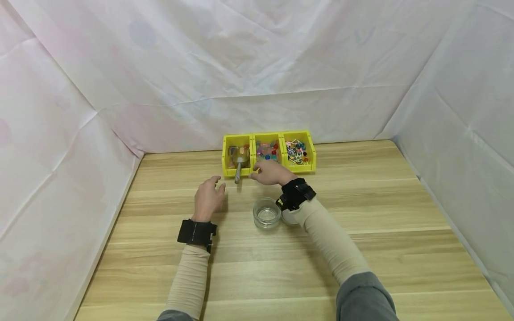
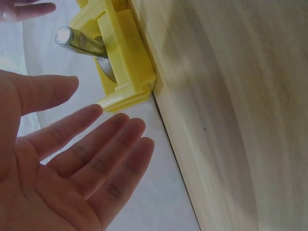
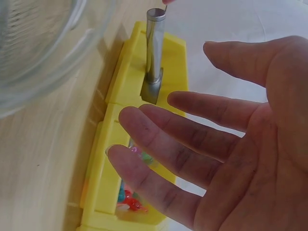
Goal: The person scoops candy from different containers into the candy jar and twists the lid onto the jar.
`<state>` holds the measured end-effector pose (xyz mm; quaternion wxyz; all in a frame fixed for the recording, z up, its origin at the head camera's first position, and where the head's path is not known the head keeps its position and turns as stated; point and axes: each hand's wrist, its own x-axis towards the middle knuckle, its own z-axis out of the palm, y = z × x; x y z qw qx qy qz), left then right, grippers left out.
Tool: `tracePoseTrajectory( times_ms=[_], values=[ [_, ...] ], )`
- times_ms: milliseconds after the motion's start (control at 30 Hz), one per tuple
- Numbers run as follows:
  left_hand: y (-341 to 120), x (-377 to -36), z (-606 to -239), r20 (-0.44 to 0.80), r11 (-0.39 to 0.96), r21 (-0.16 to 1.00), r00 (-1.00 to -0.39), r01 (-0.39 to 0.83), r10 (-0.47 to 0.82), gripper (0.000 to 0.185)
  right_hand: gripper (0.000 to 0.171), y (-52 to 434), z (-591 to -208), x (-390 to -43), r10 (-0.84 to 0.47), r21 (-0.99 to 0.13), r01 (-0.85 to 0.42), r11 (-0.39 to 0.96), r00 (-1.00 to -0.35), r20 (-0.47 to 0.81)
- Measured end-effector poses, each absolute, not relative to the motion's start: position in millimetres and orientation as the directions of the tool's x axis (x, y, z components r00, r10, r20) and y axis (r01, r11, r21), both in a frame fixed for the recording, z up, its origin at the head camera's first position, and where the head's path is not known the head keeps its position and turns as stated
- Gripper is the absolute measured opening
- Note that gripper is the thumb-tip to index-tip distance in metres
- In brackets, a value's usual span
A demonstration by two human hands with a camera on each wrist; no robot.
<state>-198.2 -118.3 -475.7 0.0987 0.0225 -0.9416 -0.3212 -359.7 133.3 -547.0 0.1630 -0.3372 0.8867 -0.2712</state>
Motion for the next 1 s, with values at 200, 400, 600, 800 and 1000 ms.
tracePoseTrajectory(
  times_ms=[200,400,600,800,1000],
  values=[
    [-118.4,-197.7,-476.8,0.181,0.793,0.609,-0.977,0.021,-0.114,0.035,0.051,108.7,-479.5,-320.1,-0.639,-0.557,-0.45,0.698,-0.743,-0.2],
    [-118.3,-197.0,-476.4,0.187,0.797,0.604,-0.976,0.023,-0.114,0.034,0.036,83.4,-407.7,-277.1,-0.628,-0.494,-0.453,0.742,-0.729,-0.274],
    [-117.3,-198.2,-475.4,0.188,0.793,0.608,-0.975,0.02,-0.12,0.033,0.041,72.7,-400.5,-281.1,-0.587,-0.479,-0.386,0.788,-0.705,-0.398],
    [-115.2,-197.4,-475.0,0.162,0.792,0.611,-0.979,0.0,-0.125,0.034,0.045,67.7,-401.7,-286.2,-0.518,-0.44,-0.314,0.841,-0.702,-0.489],
    [-114.2,-197.9,-475.6,0.159,0.791,0.612,-0.979,-0.002,-0.125,0.035,0.043,60.7,-399.5,-285.4,-0.503,-0.415,-0.317,0.853,-0.713,-0.489]
  ],
)
